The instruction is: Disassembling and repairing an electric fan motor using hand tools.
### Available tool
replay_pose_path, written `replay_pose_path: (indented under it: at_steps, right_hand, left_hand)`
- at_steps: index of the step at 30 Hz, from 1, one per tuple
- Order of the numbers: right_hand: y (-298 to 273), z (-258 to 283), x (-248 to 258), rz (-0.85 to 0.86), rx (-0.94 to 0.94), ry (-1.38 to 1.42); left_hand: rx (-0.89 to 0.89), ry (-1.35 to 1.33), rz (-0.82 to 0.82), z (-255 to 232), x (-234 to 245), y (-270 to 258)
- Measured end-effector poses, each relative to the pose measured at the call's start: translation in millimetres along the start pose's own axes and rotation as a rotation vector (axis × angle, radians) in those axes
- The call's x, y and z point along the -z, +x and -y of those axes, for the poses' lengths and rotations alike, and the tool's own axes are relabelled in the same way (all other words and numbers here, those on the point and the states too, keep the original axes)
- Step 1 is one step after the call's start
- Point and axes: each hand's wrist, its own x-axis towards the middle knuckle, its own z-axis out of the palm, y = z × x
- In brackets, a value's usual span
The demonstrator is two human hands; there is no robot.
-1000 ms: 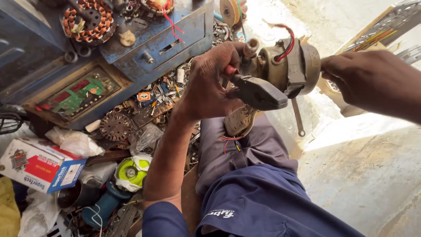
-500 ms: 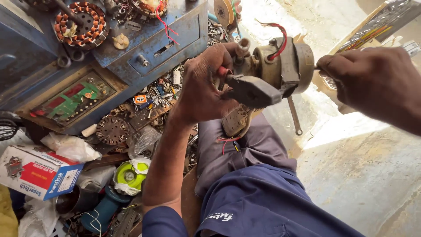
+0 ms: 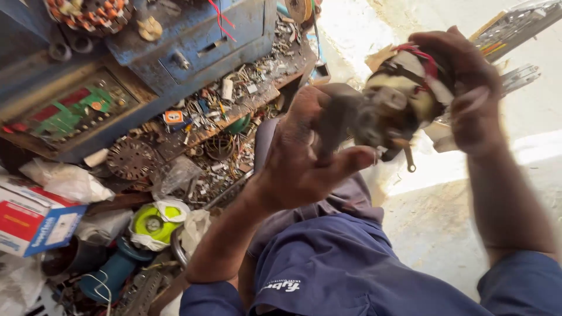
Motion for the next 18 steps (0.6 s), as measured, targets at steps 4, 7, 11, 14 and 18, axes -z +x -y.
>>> replay_pose_path:
  at_steps: [4, 7, 11, 14, 18]
  right_hand:
    - [4.9, -23.0, 5.3, -0.148, -0.024, -0.156]
    - [13.5, -31.4, 19.9, -0.074, -0.083, -0.078]
    - [28.8, -54.1, 37.2, 0.195, -0.017, 0.277]
    - [26.1, -73.1, 51.7, 0.326, 0.049, 0.371]
    - [14.9, -75.8, 38.5, 0.191, 0.039, 0.518]
  left_hand:
    - [0.545, -0.643, -0.006, 22.6, 11.0, -23.3]
    - [0.513, -0.427, -0.287, 56.7, 3.5, -51.0]
    - [0.241, 0.014, -0.087, 84.6, -24.3, -76.4]
    - [0.151, 0.004, -0.06, 70.0, -29.0, -69.5]
    - [0.084, 0.024, -0.233, 49.3, -15.5, -54.3]
